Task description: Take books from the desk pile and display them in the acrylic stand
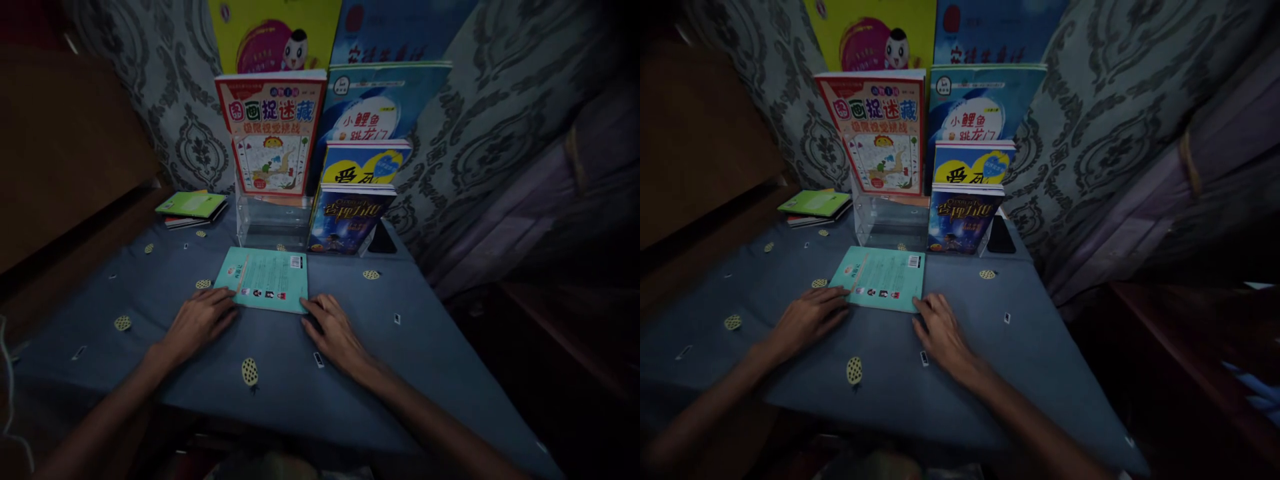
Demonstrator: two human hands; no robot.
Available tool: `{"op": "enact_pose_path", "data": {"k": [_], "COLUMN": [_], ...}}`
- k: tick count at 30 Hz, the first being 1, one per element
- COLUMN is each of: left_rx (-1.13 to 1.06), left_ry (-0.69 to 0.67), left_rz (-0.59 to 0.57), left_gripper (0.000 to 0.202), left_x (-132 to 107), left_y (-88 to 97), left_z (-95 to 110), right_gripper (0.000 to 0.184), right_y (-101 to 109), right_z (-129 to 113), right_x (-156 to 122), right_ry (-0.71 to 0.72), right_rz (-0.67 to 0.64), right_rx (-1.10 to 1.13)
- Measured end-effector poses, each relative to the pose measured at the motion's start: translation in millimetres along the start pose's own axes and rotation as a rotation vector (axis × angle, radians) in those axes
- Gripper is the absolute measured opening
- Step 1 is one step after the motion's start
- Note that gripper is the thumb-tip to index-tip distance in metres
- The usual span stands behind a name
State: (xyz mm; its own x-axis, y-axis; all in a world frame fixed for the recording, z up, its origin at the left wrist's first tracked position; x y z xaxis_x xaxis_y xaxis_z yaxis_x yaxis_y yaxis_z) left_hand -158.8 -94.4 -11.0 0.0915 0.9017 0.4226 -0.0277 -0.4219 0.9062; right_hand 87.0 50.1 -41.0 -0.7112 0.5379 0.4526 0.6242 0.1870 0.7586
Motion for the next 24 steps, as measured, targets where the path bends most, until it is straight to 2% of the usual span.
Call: {"op": "enact_pose_path", "data": {"k": [8,14,19,24], "left_rx": [0.005,0.091,0.037,-0.106], "left_ry": [0.07,0.142,0.124,-0.023], "left_rz": [-0.085,-0.118,-0.23,-0.258], "left_gripper": [0.033,0.052,0.059,0.057], "left_x": [18,39,83,135], "left_y": [0.0,-29.2,-57.6,-78.0], "left_z": [5,-8,-4,33], "right_gripper": [0.043,0.042,0.042,0.041], "right_y": [0,-5,-5,-2], "right_z": [11,17,16,12], "right_x": [5,1,2,2], "right_ry": [0.032,0.004,0.016,0.0], "right_rz": [0.018,0.032,0.026,0.002], "right_rx": [0.029,-0.008,-0.033,-0.061]}}
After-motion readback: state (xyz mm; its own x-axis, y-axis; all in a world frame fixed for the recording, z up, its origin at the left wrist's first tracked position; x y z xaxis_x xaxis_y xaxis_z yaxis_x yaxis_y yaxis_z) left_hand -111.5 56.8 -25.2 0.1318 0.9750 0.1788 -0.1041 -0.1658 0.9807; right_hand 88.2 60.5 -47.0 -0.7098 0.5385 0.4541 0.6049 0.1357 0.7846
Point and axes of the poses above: each hand's wrist, its own x-axis towards the middle knuckle, its own y-axis out of the back of the hand, z = x × y, the point moved 3 cm from there along x, towards the middle knuckle, and after that the axes turned 8 degrees about z, right-handed, at the moved point
